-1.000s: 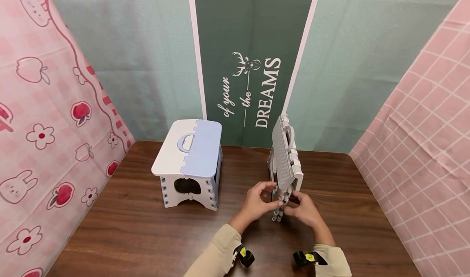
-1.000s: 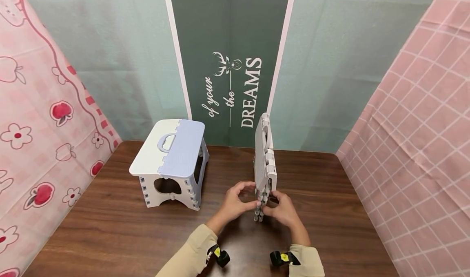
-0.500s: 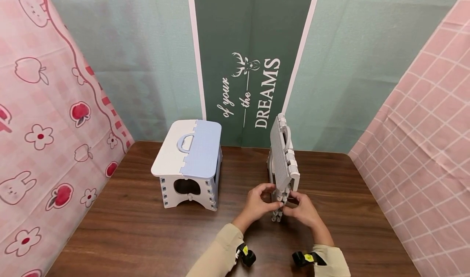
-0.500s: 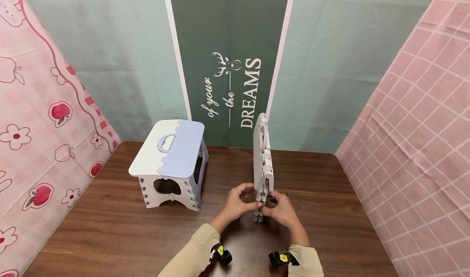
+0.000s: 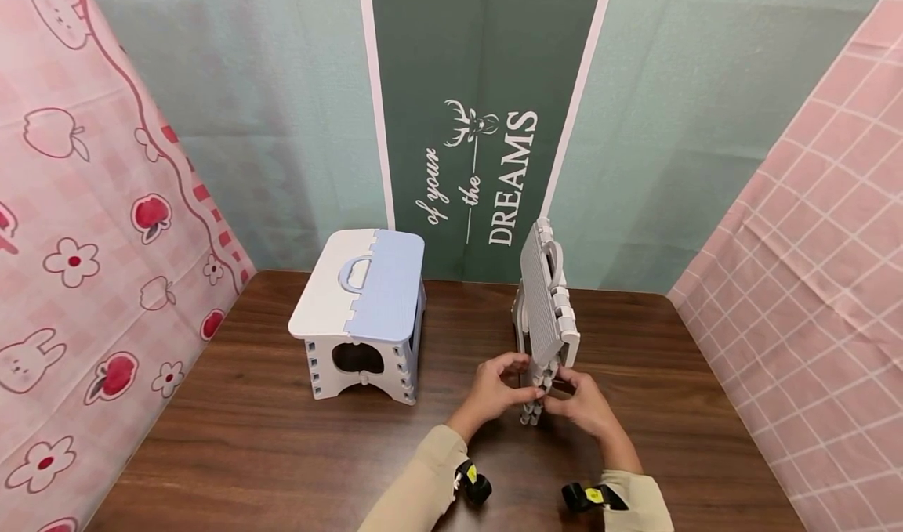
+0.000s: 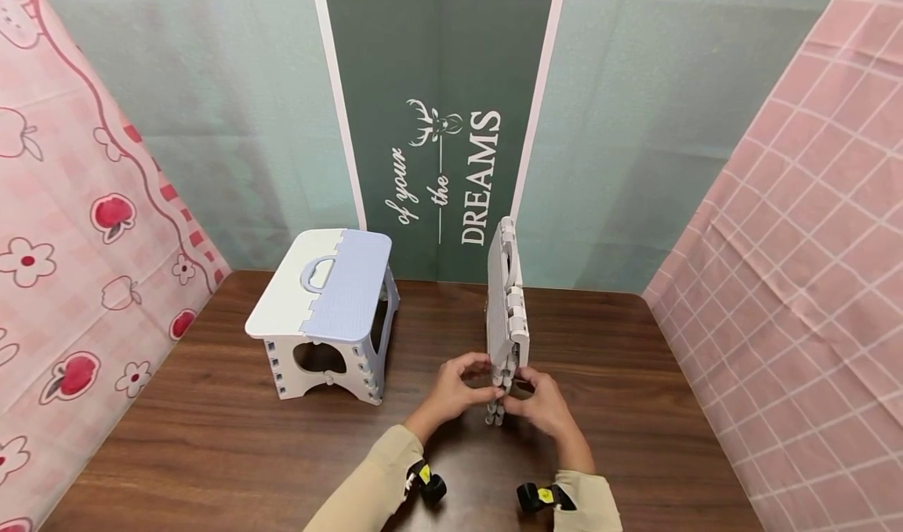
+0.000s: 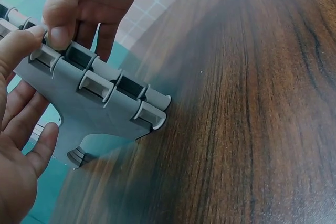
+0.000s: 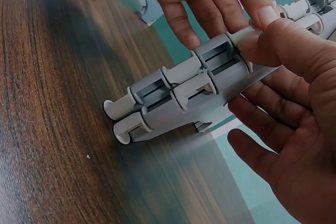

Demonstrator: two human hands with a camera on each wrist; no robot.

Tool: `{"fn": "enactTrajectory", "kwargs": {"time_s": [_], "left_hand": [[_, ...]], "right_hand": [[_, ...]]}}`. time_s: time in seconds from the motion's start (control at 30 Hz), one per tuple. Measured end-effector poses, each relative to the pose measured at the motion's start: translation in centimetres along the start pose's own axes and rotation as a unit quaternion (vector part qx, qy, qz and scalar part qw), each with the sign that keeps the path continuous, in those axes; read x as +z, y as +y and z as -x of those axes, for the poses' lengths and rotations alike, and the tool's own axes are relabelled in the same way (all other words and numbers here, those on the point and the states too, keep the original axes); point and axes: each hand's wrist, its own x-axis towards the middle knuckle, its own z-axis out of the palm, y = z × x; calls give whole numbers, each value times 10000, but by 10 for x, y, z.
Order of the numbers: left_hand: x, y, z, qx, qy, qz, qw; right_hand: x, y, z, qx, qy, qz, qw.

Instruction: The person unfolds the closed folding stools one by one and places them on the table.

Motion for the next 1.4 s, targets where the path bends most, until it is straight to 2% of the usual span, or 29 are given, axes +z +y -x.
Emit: {"fn": "enactTrajectory", "kwargs": {"time_s": [0.07, 0.23, 0.37, 0.5, 0.73, 0.87, 1.1, 1.27, 1.4], "left_hand": [[-2, 8, 1, -20, -46, -20, 10000], [-3, 10, 1, -35, -64, -94, 9999], [0, -3, 0, -30, -70, -154, 9999], [4, -22, -2, 52, -53, -287, 9996], [5, -31, -2, 120, -162, -400, 9990], [4, -32, -2, 138, -147, -559, 9982], [3, -30, -4, 173, -120, -868, 9960], [1, -32, -5, 173, -66, -946, 9953], [-1, -32, -5, 216, -59, -1010, 9946]], "right_hand": [[0, 1, 0, -16, 16, 9, 10000], [1, 4, 0, -29, 52, 166, 9998], [-1, 3, 1, 31, 91, 247, 9996], [-2, 3, 2, 15, 165, 355, 9992], [-5, -1, 6, 145, 336, 607, 9975], [-7, 0, 8, 44, 437, 648, 9969], [-8, 27, 5, -294, 737, 531, 9954], [-10, 51, 3, -110, 974, 469, 9941], [-10, 55, 4, 66, 1168, 425, 9922]]}}
